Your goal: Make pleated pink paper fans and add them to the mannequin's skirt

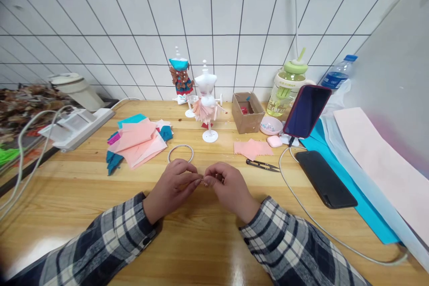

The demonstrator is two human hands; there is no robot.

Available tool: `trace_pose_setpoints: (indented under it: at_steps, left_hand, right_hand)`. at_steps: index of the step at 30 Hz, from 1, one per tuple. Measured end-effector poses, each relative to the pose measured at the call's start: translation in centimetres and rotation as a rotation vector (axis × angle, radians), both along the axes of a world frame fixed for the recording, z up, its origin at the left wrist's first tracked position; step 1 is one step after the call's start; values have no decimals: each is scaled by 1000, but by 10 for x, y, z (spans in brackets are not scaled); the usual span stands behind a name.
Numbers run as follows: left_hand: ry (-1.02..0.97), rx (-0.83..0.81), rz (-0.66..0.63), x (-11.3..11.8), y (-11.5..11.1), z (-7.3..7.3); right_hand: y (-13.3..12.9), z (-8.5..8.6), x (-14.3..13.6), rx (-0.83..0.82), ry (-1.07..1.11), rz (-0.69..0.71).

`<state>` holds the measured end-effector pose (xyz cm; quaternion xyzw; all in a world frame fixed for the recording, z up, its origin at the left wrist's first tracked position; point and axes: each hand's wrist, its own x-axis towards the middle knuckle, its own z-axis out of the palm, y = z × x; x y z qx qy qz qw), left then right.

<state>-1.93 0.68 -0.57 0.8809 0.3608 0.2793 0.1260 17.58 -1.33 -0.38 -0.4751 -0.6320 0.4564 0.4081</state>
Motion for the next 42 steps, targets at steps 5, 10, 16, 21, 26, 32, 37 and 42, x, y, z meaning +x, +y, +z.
trace_pose_setpoints:
  at_steps: [5,10,16,21,26,32,37,42]
  left_hand:
    - [27,-110,66,-3,5,-7]
    - [122,-159,204,1,5,-8]
    - [203,-169,261,9,2,-6]
    - [136,-210,252,8,4,-8]
    - [-151,-417,159,11,5,-8]
    - [-378,-392,161,8,1,-3]
    - [-178,84,-88,-4,7,4]
    - [-90,191,-184,-10,9,9]
  right_hand:
    - [5,2,6,-252,233,43]
    - [11,-2,15,-189,129,-46]
    - [16,-21,19,266,-410,-105]
    - [11,-26,9,238,-310,-87]
    - [0,-18,-3,410,-119,-127]
    - [-11,-13,-9,601,-49,-54]
    - [-12,8,4,513,-48,-57]
    - [-9,10,10,248,85,19]
